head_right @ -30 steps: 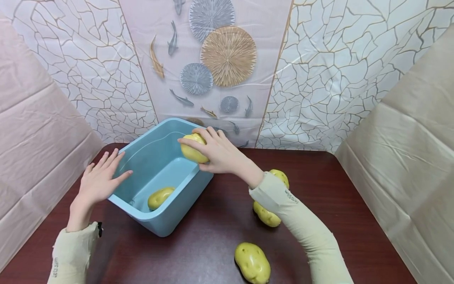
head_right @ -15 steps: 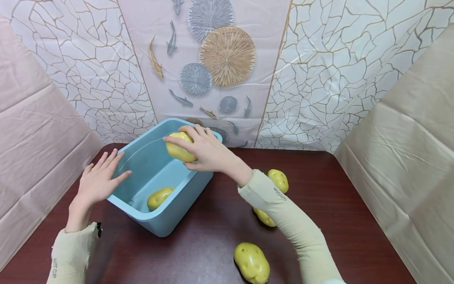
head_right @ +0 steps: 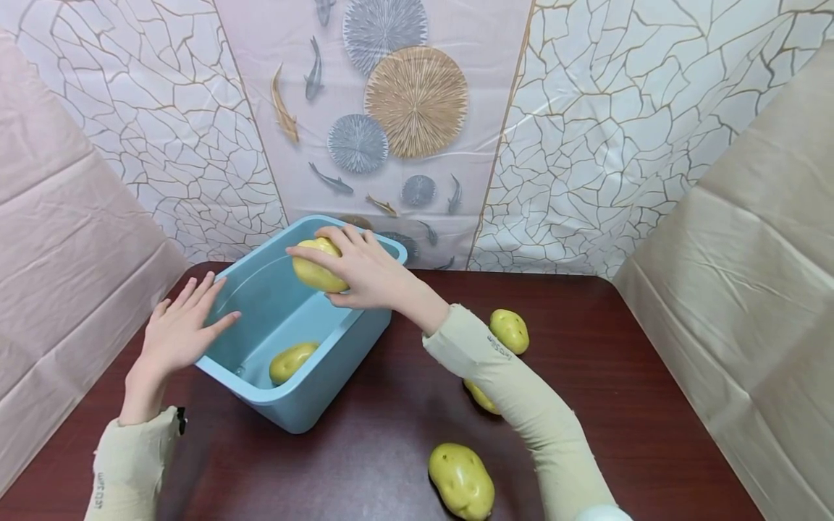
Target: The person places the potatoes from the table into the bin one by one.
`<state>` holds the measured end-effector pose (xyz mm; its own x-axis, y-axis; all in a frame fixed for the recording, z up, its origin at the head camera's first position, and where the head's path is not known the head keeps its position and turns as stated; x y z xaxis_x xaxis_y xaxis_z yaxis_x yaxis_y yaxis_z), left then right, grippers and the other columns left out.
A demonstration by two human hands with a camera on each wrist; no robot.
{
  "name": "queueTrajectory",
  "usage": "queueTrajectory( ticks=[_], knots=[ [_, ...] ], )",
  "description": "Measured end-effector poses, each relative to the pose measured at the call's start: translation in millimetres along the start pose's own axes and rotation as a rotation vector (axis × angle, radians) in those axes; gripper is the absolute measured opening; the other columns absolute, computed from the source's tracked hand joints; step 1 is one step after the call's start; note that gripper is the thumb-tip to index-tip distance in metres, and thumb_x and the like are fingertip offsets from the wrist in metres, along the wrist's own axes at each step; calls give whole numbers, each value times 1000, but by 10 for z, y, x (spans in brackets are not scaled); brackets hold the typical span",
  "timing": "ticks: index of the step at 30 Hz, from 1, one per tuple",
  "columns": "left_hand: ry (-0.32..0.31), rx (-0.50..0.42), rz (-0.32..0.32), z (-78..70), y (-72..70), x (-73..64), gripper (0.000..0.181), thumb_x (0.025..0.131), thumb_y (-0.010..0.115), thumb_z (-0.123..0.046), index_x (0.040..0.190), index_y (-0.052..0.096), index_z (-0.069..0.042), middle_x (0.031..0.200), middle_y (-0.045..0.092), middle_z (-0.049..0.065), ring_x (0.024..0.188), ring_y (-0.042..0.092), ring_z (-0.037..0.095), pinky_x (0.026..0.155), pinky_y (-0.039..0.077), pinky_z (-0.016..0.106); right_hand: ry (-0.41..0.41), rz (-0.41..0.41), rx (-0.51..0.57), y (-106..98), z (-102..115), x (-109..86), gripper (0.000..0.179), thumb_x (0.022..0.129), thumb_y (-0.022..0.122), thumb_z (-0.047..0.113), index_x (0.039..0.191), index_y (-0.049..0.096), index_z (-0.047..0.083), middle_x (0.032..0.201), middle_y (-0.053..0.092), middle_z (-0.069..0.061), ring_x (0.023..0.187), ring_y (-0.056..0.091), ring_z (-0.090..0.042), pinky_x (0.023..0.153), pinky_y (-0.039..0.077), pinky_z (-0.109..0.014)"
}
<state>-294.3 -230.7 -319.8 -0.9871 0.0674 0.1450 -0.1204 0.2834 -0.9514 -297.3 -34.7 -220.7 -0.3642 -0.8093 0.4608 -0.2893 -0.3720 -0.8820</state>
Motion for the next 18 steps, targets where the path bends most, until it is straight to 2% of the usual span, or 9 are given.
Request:
queueTrajectory(
  ticks=[6, 18],
  knots=[
    [-5, 0, 0, 4, 4, 0, 74, 89, 39, -51, 143, 15, -7, 148, 11, 20, 137, 5, 40, 102, 6, 63, -9, 1, 37, 27, 17, 49, 66, 72, 67, 29, 132, 39, 30, 127, 40, -7, 108, 41, -22, 77, 38, -35],
    [-6, 4, 8, 13, 6, 4, 75, 89, 37, -53, 143, 15, -7, 149, 10, 19, 137, 5, 39, 102, 6, 63, -4, 6, 10, 46, 8, 172, 68, 71, 68, 32, 132, 38, 29, 128, 40, -8, 110, 41, -24, 80, 36, -37]
  ],
)
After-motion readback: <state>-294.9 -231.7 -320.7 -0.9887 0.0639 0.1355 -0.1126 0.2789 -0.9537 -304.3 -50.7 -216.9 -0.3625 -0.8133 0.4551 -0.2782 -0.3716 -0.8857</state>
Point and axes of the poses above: each hand's wrist, its own x-axis towards the middle knuckle, its own y-axis out of the palm, z = x × y, the point moved 10 cm from there along x, towards the middle knuckle
